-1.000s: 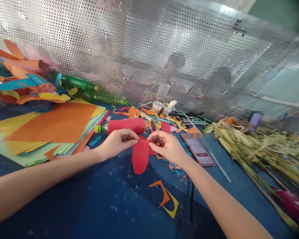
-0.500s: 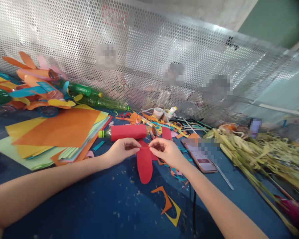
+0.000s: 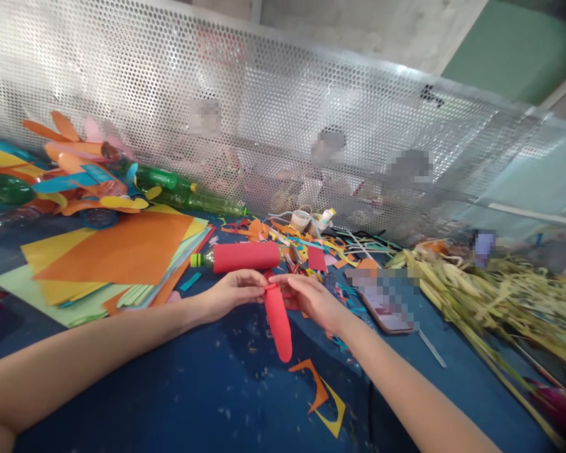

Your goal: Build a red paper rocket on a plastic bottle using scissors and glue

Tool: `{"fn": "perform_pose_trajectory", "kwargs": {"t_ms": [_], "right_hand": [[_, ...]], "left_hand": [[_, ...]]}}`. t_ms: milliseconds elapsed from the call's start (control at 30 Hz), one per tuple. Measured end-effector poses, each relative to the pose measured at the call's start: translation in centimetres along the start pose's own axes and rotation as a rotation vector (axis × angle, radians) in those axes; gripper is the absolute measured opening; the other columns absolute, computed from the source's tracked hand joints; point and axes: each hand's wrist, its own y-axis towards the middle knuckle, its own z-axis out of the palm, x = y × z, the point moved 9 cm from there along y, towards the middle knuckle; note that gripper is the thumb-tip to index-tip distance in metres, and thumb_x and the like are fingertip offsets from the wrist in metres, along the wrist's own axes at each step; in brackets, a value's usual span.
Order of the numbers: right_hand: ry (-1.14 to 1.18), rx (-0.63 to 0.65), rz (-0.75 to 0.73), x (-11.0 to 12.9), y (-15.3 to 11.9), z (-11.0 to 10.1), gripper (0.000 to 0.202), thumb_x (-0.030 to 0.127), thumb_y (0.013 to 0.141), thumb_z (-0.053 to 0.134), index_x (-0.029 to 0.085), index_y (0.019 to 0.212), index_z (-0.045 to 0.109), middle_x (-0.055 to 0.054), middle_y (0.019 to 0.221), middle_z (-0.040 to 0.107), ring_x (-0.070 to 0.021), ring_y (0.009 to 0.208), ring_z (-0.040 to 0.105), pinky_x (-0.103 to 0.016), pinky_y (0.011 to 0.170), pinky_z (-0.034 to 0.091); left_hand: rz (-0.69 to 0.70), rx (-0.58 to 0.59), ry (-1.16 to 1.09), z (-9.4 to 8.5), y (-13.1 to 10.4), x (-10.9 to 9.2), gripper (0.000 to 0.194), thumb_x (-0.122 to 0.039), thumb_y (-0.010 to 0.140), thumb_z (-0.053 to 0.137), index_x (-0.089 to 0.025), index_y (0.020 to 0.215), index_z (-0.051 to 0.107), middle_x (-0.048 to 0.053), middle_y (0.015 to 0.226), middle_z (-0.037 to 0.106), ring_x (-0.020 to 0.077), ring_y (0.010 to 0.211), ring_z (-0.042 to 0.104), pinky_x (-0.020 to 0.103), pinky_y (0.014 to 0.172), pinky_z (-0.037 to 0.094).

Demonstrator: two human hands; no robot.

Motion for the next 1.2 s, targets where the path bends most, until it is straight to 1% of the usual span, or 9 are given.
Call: {"fn": "perform_pose_trajectory", "kwargs": {"t_ms": [133, 333, 433, 567, 633, 833, 933, 1100, 1200], "right_hand": [[-0.238, -0.025, -0.138, 1.1, -0.2, 0.6, 0.024, 0.036, 0.079, 0.059, 0.023, 0.099, 0.063, -0.003, 0.097, 0.061, -0.0163, 0.088, 0.057, -0.03, 0.08, 0.045], [-0.405, -0.038, -0.28, 2.7, -0.8, 2.0, 0.015, 0.034, 0.077, 0.063, 0.021, 0.085, 0.065, -0.002, 0.09, 0.053, -0.0136, 0.083, 0.054, -0.026, 0.075, 0.045], [-0.324, -0.06, -0.248, 2.5, -0.5, 1.2, 0.016, 0.033, 0.077, 0.062, 0.02, 0.086, 0.062, -0.002, 0.09, 0.055, -0.0131, 0.083, 0.055, -0.026, 0.077, 0.044], [-0.161, -0.17, -0.135, 1.0, 0.0, -1.4, 0.025, 0.037, 0.078, 0.06, 0.021, 0.097, 0.059, 0.0, 0.081, 0.059, -0.0117, 0.073, 0.057, -0.027, 0.073, 0.047], [-0.072, -0.174, -0.07, 0.2, 0.1, -2.0, 0.028, 0.039, 0.079, 0.059, 0.021, 0.1, 0.059, 0.0, 0.081, 0.06, -0.0116, 0.072, 0.058, -0.027, 0.072, 0.048], [-0.049, 0.079, 0.112, -1.3, -0.3, 0.2, 0.031, 0.035, 0.076, 0.062, 0.02, 0.102, 0.062, -0.004, 0.094, 0.064, -0.0147, 0.087, 0.059, -0.029, 0.079, 0.047], [-0.074, 0.05, 0.11, -1.5, 0.0, 0.4, 0.031, 0.033, 0.072, 0.066, 0.02, 0.099, 0.06, -0.003, 0.096, 0.062, -0.0137, 0.085, 0.059, -0.027, 0.075, 0.048], [-0.184, -0.136, 0.006, -1.7, 0.7, -1.0, 0.024, 0.027, 0.067, 0.069, 0.018, 0.084, 0.054, 0.002, 0.076, 0.057, -0.0104, 0.067, 0.057, -0.025, 0.065, 0.048], [-0.248, -0.129, -0.006, -1.9, 0.8, -1.0, 0.021, 0.025, 0.068, 0.067, 0.018, 0.082, 0.052, 0.002, 0.073, 0.056, -0.0099, 0.063, 0.056, -0.025, 0.063, 0.047]], "left_hand": [[-0.074, 0.097, -0.036, 0.7, -0.2, 0.1, 0.018, -0.021, 0.067, 0.072, -0.016, 0.081, 0.062, 0.0, 0.079, 0.061, 0.0119, 0.075, 0.057, 0.026, 0.075, 0.044], [-0.024, 0.179, 0.061, 1.6, -0.4, -0.5, 0.016, -0.021, 0.068, 0.071, -0.014, 0.079, 0.063, 0.001, 0.079, 0.062, 0.0119, 0.077, 0.055, 0.023, 0.075, 0.04], [-0.011, 0.125, 0.053, 1.1, -0.4, -0.6, 0.018, -0.023, 0.067, 0.072, -0.013, 0.08, 0.064, 0.001, 0.081, 0.062, 0.0124, 0.077, 0.055, 0.022, 0.075, 0.039], [-0.06, 0.013, -0.087, -0.1, -0.3, 0.1, 0.02, -0.028, 0.07, 0.069, -0.016, 0.084, 0.064, 0.001, 0.079, 0.063, 0.0108, 0.068, 0.055, 0.021, 0.065, 0.04], [-0.069, 0.007, -0.137, -0.2, -0.2, 0.2, 0.016, -0.027, 0.073, 0.066, -0.016, 0.084, 0.064, 0.002, 0.081, 0.063, 0.0123, 0.072, 0.057, 0.023, 0.07, 0.042], [-0.063, 0.022, -0.123, 0.0, -0.1, 0.2, 0.017, -0.03, 0.08, 0.057, -0.014, 0.081, 0.064, 0.005, 0.082, 0.062, 0.0138, 0.078, 0.057, 0.026, 0.076, 0.043], [-0.03, 0.019, -0.033, 0.1, -0.2, -0.1, 0.016, -0.031, 0.079, 0.06, -0.015, 0.081, 0.063, 0.003, 0.083, 0.061, 0.0139, 0.081, 0.056, 0.027, 0.079, 0.041], [0.072, -0.009, 0.235, 0.1, -0.2, -0.9, 0.022, -0.025, 0.07, 0.07, -0.015, 0.087, 0.061, 0.003, 0.087, 0.06, 0.0143, 0.083, 0.055, 0.028, 0.08, 0.04], [0.085, -0.017, 0.289, 0.0, -0.1, -0.9, 0.022, -0.025, 0.069, 0.07, -0.015, 0.087, 0.06, 0.003, 0.086, 0.06, 0.014, 0.082, 0.055, 0.029, 0.08, 0.041]]}}
